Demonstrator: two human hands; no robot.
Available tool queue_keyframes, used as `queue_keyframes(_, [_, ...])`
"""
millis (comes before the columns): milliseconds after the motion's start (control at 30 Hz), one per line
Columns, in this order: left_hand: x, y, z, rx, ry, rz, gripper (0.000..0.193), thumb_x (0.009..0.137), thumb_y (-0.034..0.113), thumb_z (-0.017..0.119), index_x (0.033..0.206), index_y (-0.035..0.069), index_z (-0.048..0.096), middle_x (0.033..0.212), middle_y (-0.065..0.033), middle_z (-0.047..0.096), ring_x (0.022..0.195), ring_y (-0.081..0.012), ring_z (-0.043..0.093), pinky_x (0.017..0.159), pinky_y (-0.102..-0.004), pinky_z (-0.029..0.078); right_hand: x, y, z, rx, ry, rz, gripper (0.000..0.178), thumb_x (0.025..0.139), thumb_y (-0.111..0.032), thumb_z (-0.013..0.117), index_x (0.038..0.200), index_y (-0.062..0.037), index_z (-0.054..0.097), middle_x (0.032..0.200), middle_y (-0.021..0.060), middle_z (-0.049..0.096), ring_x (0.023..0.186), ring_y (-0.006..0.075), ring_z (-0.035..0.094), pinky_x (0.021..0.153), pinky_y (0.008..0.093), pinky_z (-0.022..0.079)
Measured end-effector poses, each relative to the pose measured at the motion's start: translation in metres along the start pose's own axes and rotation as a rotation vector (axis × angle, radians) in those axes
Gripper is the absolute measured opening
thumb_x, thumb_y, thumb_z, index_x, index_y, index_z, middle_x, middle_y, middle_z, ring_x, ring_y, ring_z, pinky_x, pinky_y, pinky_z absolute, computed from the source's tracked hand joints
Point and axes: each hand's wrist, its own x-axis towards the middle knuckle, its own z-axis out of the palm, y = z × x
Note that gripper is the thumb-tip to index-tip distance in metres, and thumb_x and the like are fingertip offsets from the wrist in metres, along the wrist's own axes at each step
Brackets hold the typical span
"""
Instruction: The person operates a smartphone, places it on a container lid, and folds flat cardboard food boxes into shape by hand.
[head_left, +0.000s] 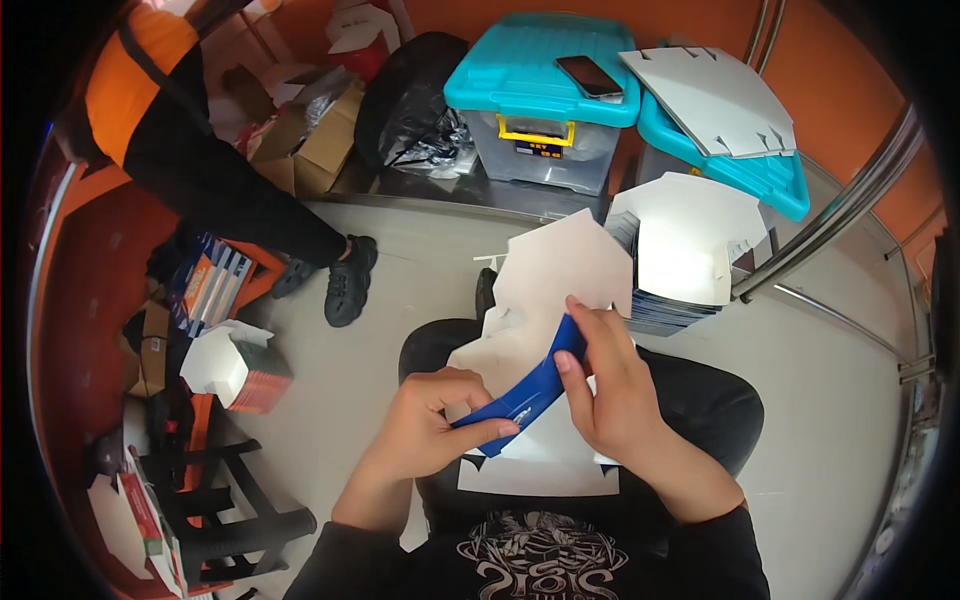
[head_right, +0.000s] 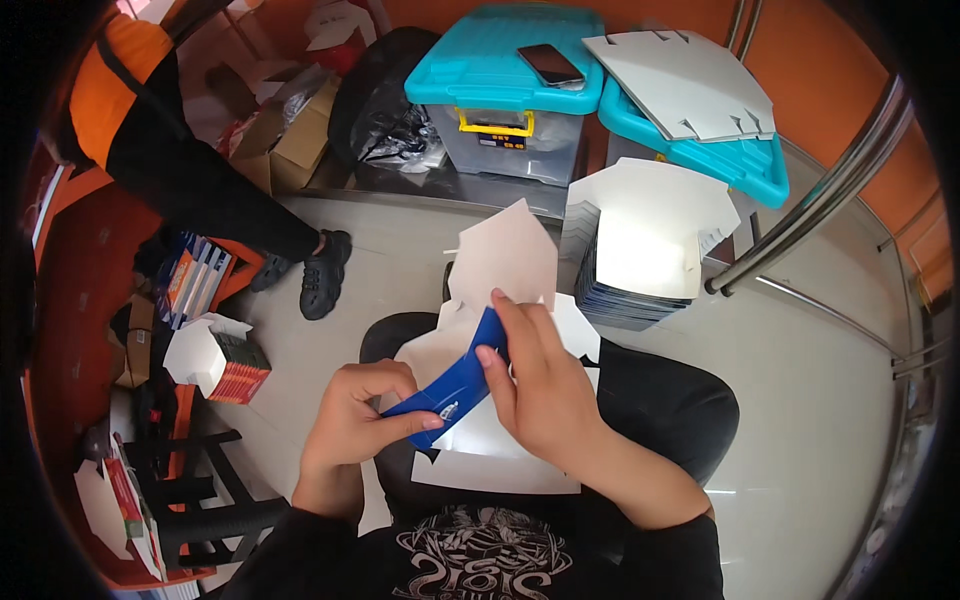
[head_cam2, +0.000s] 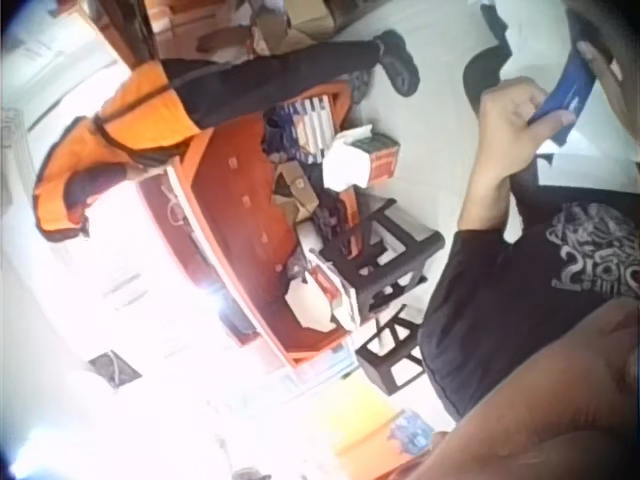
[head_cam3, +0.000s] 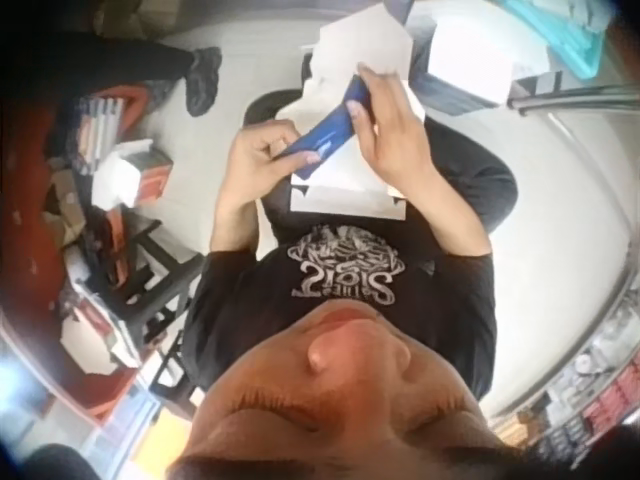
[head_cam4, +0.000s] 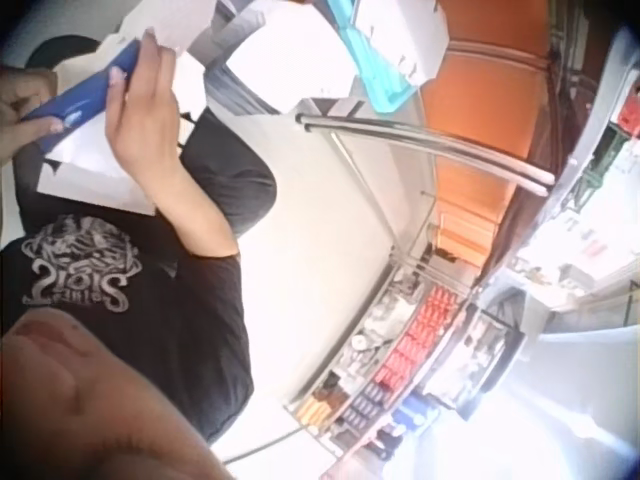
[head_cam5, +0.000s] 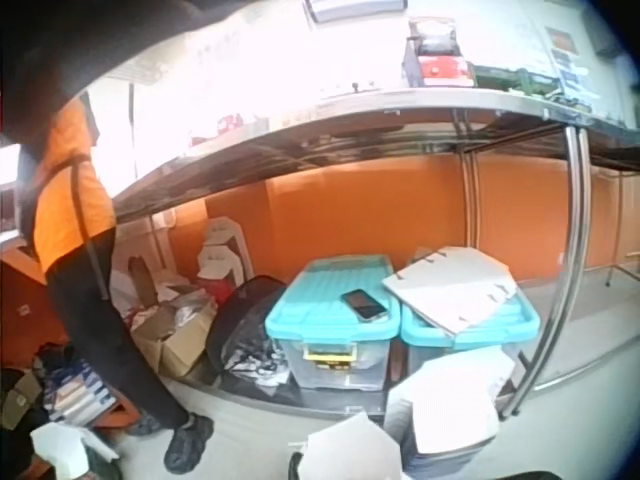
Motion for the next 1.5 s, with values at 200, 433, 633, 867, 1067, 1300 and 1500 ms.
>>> queue_keyframes(200, [-0.010, -0.014, 0.001, -0.332, 0.046, -0.205, 0.009, 0.096, -0.001, 0.079, 0.095, -0.003, 0.070, 0.089, -0.0040, 0.075, 0.082, -0.0076, 0.067, 0.076, -0.0238, 0.052, -0.011, 0.019, 0.008, 0.208, 0.160, 0.027, 0.042, 0.105, -0.002, 0.061, 0.144, 0.0080, 0.052, 0.104, 0.0181, 0.057, 0.074, 0.0215, 0.058, 0.069, 0.0311, 0.049])
queue_keyframes(433, [-0.016, -0.002, -0.016, -0.256, 0.025, -0.291, 0.011, 0.095, 0.002, 0.081, 0.101, -0.003, 0.074, 0.087, -0.0046, 0.076, 0.081, -0.0074, 0.068, 0.072, -0.0237, 0.053, 0.002, 0.006, -0.002, 0.293, 0.010, -0.153, 0.057, 0.094, 0.005, 0.073, 0.148, 0.0078, 0.056, 0.107, 0.0162, 0.063, 0.075, 0.0216, 0.057, 0.067, 0.0317, 0.051])
queue_keyframes(633, [-0.014, 0.006, -0.008, -0.202, -0.063, -0.280, 0.013, 0.089, 0.000, 0.084, 0.094, -0.003, 0.073, 0.084, -0.0086, 0.077, 0.078, -0.0087, 0.070, 0.068, -0.0233, 0.050, -0.003, 0.004, 0.004, 0.132, -0.019, -0.186, 0.055, 0.091, -0.001, 0.079, 0.143, 0.0054, 0.062, 0.113, 0.0173, 0.065, 0.085, 0.0272, 0.067, 0.071, 0.0340, 0.056])
queue_keyframes(867, [-0.002, 0.003, -0.003, 0.076, -0.060, -0.069, 0.014, 0.087, 0.008, 0.086, 0.092, 0.002, 0.075, 0.081, -0.0106, 0.073, 0.072, -0.0206, 0.070, 0.064, -0.0321, 0.051, -0.004, 0.000, -0.003, 0.096, -0.205, -0.169, 0.045, 0.090, -0.008, 0.081, 0.133, -0.0028, 0.072, 0.114, 0.0105, 0.065, 0.083, 0.0242, 0.069, 0.073, 0.0353, 0.057])
queue_keyframes(1067, [-0.001, 0.003, -0.006, 0.184, -0.054, 0.033, 0.024, 0.085, 0.010, 0.088, 0.103, 0.003, 0.073, 0.087, -0.0109, 0.076, 0.078, -0.0267, 0.072, 0.074, -0.0339, 0.055, -0.012, 0.008, 0.004, 0.137, -0.289, -0.284, 0.050, 0.089, -0.017, 0.083, 0.136, -0.0029, 0.070, 0.117, 0.0107, 0.063, 0.089, 0.0261, 0.070, 0.074, 0.0363, 0.060])
queue_keyframes(1300, [0.000, -0.003, 0.000, 0.029, 0.004, 0.015, 0.053, 0.082, 0.005, 0.091, 0.125, 0.006, 0.060, 0.095, -0.0070, 0.080, 0.089, -0.0168, 0.077, 0.084, -0.0286, 0.056, -0.013, 0.006, 0.005, -0.169, -0.285, -0.345, 0.069, 0.080, -0.033, 0.086, 0.140, -0.0050, 0.066, 0.118, 0.0087, 0.062, 0.085, 0.0235, 0.067, 0.072, 0.0337, 0.059])
queue_keyframes(1500, [0.002, -0.023, -0.011, -0.122, 0.105, 0.297, 0.069, 0.078, 0.015, 0.098, 0.131, 0.004, 0.056, 0.122, -0.0104, 0.074, 0.115, -0.0245, 0.070, 0.104, -0.0366, 0.051, -0.013, 0.013, -0.003, -0.253, -0.216, -0.441, 0.072, 0.072, -0.036, 0.088, 0.138, -0.0116, 0.069, 0.116, 0.0071, 0.065, 0.085, 0.0207, 0.067, 0.069, 0.0311, 0.056])
